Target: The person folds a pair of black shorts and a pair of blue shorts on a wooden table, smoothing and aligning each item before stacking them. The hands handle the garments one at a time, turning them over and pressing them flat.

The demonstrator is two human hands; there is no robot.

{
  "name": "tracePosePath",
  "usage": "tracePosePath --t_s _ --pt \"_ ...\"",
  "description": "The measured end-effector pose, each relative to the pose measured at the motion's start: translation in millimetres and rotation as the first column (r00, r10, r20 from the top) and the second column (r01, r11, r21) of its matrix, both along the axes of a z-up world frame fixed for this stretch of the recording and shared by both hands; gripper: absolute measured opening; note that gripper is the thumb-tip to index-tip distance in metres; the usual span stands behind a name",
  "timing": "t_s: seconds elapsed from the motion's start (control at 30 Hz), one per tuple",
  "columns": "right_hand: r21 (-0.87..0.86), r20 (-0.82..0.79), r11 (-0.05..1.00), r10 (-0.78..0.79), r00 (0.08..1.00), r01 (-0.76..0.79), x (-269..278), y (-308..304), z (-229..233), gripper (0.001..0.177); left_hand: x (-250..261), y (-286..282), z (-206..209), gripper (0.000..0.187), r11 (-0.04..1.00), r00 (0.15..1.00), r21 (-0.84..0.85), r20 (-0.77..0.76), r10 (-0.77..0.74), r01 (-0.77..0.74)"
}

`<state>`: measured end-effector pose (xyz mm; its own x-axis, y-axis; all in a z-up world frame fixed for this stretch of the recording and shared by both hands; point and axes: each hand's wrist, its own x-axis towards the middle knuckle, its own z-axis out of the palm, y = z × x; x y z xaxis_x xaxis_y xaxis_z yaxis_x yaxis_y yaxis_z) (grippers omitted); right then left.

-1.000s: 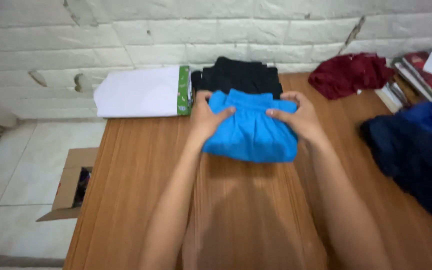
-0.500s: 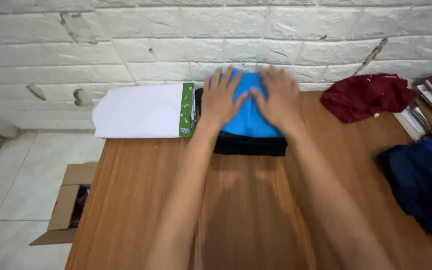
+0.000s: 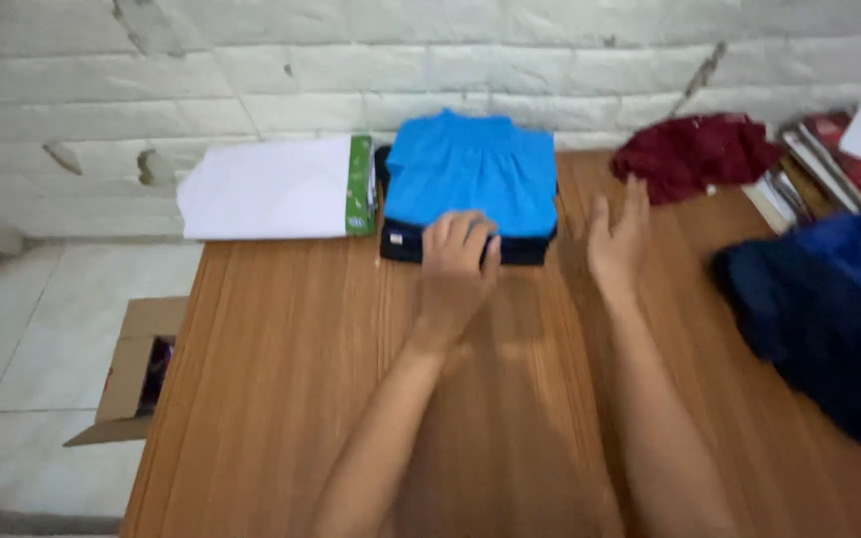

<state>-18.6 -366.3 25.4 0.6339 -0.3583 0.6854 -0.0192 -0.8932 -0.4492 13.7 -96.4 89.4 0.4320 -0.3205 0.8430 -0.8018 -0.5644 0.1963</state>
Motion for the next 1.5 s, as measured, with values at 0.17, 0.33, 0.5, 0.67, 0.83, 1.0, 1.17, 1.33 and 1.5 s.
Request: tracePosePath --t_s 0.17,0.33,0.5,0.67,0.83,1.0,1.17,1.33,1.5 --pt "-0.052 -0.767 0.998 -0.059 0.639 0.029 -72.7 26.9 -15.8 0.061 -29.2 -5.0 -80.2 0.011 0.988 0.955 0.033 -0.261 -0.139 0.152" --pt "-0.154 -0.722 0.986 -0.152 0.675 0.057 -120.3 95.8 35.5 0.058 -39.1 0.8 -91.6 0.012 0.961 0.849 0.189 -0.523 -0.074 0.2" --pt "-0.017 -0.47 0.996 -0.089 0.878 0.092 -119.2 70.7 -8.8 0.026 -48.6 17.6 -82.7 0.011 0.958 0.767 0.116 -0.628 -0.132 0.261" --pt "0.064 -0.15 0.987 -0.137 0.979 0.147 -128.9 55.9 -9.6 0.034 -48.5 24.1 -73.1 0.008 0.951 0.777 0.072 -0.598 -0.199 0.299" --pt "-0.149 0.021 0.827 -0.545 0.838 0.542 -156.9 38.0 32.0 0.023 -59.8 27.5 -54.6 0.01 0.946 0.73 0.151 -0.674 -0.114 0.288" --pt "0.123 -0.161 0.728 -0.656 0.738 0.674 -165.6 -5.5 2.6 0.041 -69.8 29.4 -45.4 0.013 0.953 0.758 0.057 -0.622 -0.198 0.296" --pt "-0.167 -0.443 0.588 -0.762 0.472 0.792 -157.8 -11.2 -3.9 0.054 -75.9 33.1 -32.6 0.017 0.952 0.732 0.075 -0.658 -0.177 0.297" --pt "-0.193 -0.227 0.893 -0.443 0.867 0.406 -149.8 37.1 11.1 0.023 -79.4 34.6 -22.1 0.016 0.949 0.696 0.033 -0.687 -0.206 0.314" --pt "-0.009 -0.108 0.98 0.196 0.975 -0.198 -120.7 62.7 -15.0 0.022 -79.0 34.7 -25.2 0.013 0.942 0.713 0.002 -0.655 -0.252 0.335"
